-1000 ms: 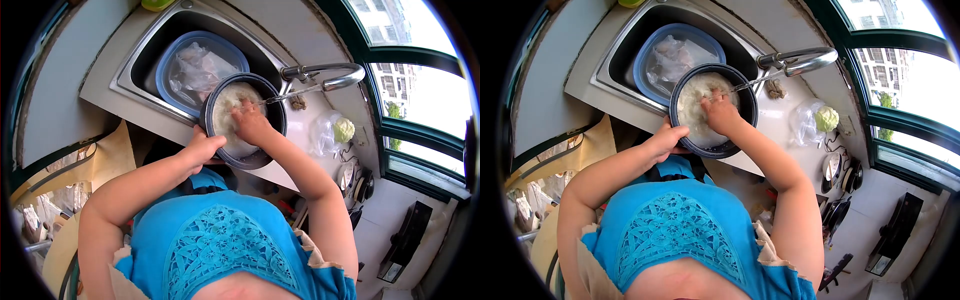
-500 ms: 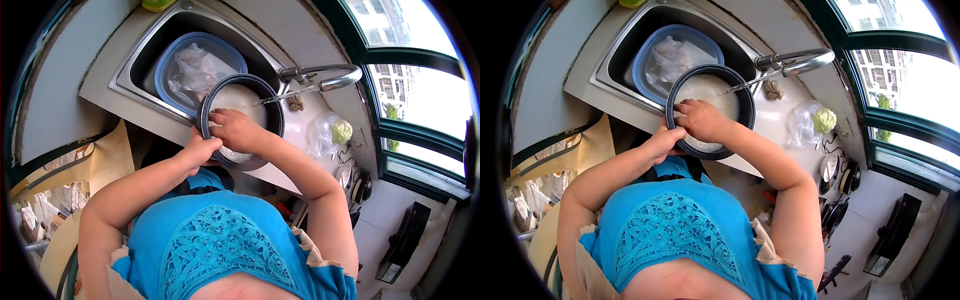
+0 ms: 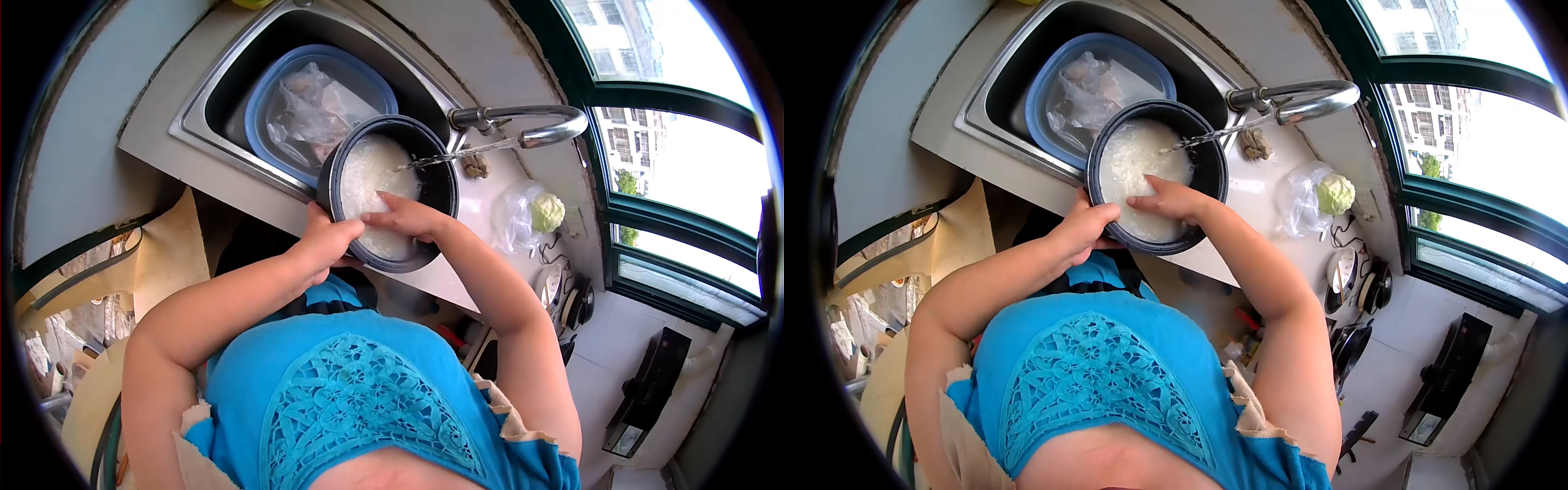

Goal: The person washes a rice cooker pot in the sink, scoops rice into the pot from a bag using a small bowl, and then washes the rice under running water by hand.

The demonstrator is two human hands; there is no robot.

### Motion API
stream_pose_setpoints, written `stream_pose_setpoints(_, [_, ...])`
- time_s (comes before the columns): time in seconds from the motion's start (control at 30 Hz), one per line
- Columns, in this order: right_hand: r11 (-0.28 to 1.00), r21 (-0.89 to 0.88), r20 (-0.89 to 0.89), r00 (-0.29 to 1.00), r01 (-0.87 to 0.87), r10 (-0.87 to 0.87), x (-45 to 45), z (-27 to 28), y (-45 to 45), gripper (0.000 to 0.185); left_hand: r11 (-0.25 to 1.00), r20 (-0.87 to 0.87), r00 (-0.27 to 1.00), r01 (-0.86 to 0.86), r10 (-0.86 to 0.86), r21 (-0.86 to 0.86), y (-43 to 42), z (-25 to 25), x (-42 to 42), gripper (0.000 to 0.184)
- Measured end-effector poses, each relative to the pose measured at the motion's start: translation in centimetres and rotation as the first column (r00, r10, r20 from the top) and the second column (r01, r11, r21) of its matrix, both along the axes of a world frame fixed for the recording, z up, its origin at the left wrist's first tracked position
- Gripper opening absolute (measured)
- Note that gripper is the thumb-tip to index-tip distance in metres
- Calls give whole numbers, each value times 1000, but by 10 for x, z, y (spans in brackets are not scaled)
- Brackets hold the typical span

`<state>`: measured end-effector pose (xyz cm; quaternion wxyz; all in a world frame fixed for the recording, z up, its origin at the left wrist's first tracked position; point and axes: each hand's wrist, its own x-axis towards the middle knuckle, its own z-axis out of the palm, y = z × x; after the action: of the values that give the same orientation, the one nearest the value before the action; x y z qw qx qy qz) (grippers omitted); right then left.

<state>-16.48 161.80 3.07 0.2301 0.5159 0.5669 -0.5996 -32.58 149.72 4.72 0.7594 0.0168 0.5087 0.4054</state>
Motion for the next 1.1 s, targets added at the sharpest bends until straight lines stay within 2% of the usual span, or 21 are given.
stream_pose_setpoints(0.07, [991,-122,-90,993,59,-70,-13,-5,-12,66,1000,-5,1000,26,-25,11,2,-3,0,59])
stream_pose_setpoints(0.17, [903,-367,-237,917,221,-321,-41,-13,-16,50,995,28,997,65,-67,74,3,-11,-2,55])
stream_pose_setpoints(0.2, [900,-312,-198,906,305,-375,-48,-17,-17,38,994,42,996,69,-73,87,3,-11,-3,54])
stream_pose_setpoints(0.3, [909,-102,-106,904,405,-415,-59,-24,-4,38,997,20,998,57,-58,59,3,-6,-3,55])
stream_pose_setpoints(0.33, [809,-103,-133,798,579,-588,-61,-26,-2,37,998,-1,999,44,-44,38,2,-7,-1,56])
stream_pose_setpoints(0.37, [770,-18,-118,764,638,-635,-60,-22,7,39,999,-22,999,30,-30,20,2,-7,1,57])
stream_pose_setpoints(0.43, [674,-76,-218,647,735,-730,-45,-28,21,37,999,18,999,40,-40,27,0,-9,0,61])
stream_pose_setpoints(0.47, [665,-130,-250,624,736,-740,-36,-39,30,28,999,7,999,35,-36,20,-2,-6,0,62])
stream_pose_setpoints(0.57, [657,49,-179,654,752,-735,-42,-12,28,19,999,6,999,32,-32,18,-3,-8,0,64])
stream_pose_setpoints(0.6, [769,-172,-313,706,616,-635,-20,-29,41,10,999,12,999,32,-33,20,-4,-9,0,65])
stream_pose_setpoints(0.63, [788,10,-351,740,616,-574,-20,-34,39,11,999,11,1000,26,-26,23,-4,-9,0,66])
stream_pose_setpoints(0.7, [735,365,-387,811,571,-438,-23,-42,31,17,999,9,1000,15,-16,29,-4,-9,0,67])
stream_pose_setpoints(0.73, [712,558,-355,898,426,-259,-19,-38,30,20,999,13,1000,7,-8,41,-4,-9,0,68])
stream_pose_setpoints(0.8, [511,854,-169,982,101,89,-12,-29,29,28,998,20,1000,-10,9,66,-4,-8,0,68])
stream_pose_setpoints(0.9, [419,906,-127,982,59,138,-18,-37,30,43,1000,9,1000,12,-12,26,-3,-6,0,66])
stream_pose_setpoints(1.0, [709,704,-139,987,40,82,-41,-33,25,57,999,-1,999,46,-46,7,0,-8,-1,63])
stream_pose_setpoints(1.1, [808,584,-115,978,-77,176,-53,-37,18,58,998,23,998,65,-66,25,4,-10,-1,61])
